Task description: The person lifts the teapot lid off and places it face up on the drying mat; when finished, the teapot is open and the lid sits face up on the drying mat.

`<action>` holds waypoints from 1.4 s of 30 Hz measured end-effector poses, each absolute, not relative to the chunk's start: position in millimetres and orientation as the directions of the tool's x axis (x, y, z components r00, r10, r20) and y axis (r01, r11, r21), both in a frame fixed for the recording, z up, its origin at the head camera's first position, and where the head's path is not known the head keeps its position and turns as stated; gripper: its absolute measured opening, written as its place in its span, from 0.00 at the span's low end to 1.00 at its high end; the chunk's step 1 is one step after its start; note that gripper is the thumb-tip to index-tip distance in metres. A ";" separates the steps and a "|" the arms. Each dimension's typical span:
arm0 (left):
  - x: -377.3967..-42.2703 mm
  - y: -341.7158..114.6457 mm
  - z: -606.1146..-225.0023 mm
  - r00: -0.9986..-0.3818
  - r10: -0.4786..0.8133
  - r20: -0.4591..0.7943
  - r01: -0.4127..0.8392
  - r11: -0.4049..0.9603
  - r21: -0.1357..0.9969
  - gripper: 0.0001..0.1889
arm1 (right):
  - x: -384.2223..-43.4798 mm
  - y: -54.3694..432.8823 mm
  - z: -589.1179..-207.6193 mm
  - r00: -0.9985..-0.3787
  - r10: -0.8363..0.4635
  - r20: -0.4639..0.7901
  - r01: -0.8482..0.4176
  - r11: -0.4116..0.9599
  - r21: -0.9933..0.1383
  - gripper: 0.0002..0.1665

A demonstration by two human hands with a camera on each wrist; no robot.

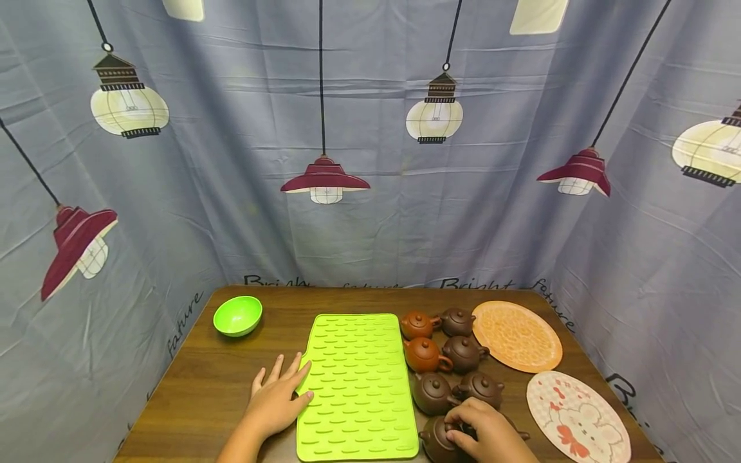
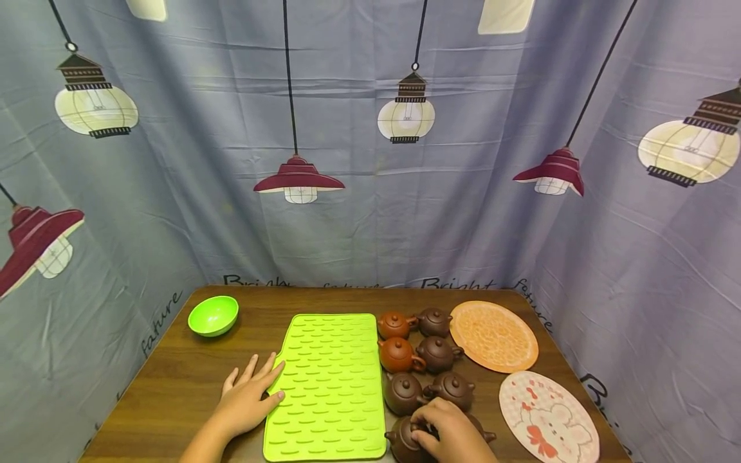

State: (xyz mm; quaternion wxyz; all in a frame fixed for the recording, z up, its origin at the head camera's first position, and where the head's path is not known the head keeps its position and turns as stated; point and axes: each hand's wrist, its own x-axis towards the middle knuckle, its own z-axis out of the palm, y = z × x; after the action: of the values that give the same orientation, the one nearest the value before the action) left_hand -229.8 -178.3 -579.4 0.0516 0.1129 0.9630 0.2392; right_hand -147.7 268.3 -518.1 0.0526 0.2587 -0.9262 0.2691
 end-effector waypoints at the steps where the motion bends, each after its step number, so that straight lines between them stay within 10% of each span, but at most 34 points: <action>1: -230.0 -178.3 -579.4 -0.969 0.242 -0.041 0.196 0.862 0.467 0.37 | -147.8 268.1 -517.4 -0.863 -0.451 0.228 -0.503 0.724 -0.473 0.08; 19: -228.4 -184.4 -581.5 -0.962 0.272 -0.007 0.239 0.860 0.451 0.49 | -149.1 255.0 -507.2 -0.901 -0.391 0.188 -0.420 0.678 -0.603 0.08; 30: -227.8 -183.5 -582.4 -0.961 0.277 -0.002 0.245 0.854 0.459 0.50 | -154.0 231.5 -501.9 -0.960 -0.277 -0.032 -0.126 0.530 -0.838 0.15; 42: -227.0 -184.3 -581.9 -0.965 0.263 0.019 0.239 0.842 0.484 0.48 | -159.7 191.7 -503.2 -0.903 -0.419 -0.096 0.059 0.100 -0.993 0.22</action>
State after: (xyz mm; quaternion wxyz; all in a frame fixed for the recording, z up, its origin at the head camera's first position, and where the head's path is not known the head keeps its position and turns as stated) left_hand -227.0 -184.3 -581.9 0.0241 0.1308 0.9594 0.2488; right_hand -159.7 191.7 -503.2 -0.1814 0.1252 -0.7191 0.6590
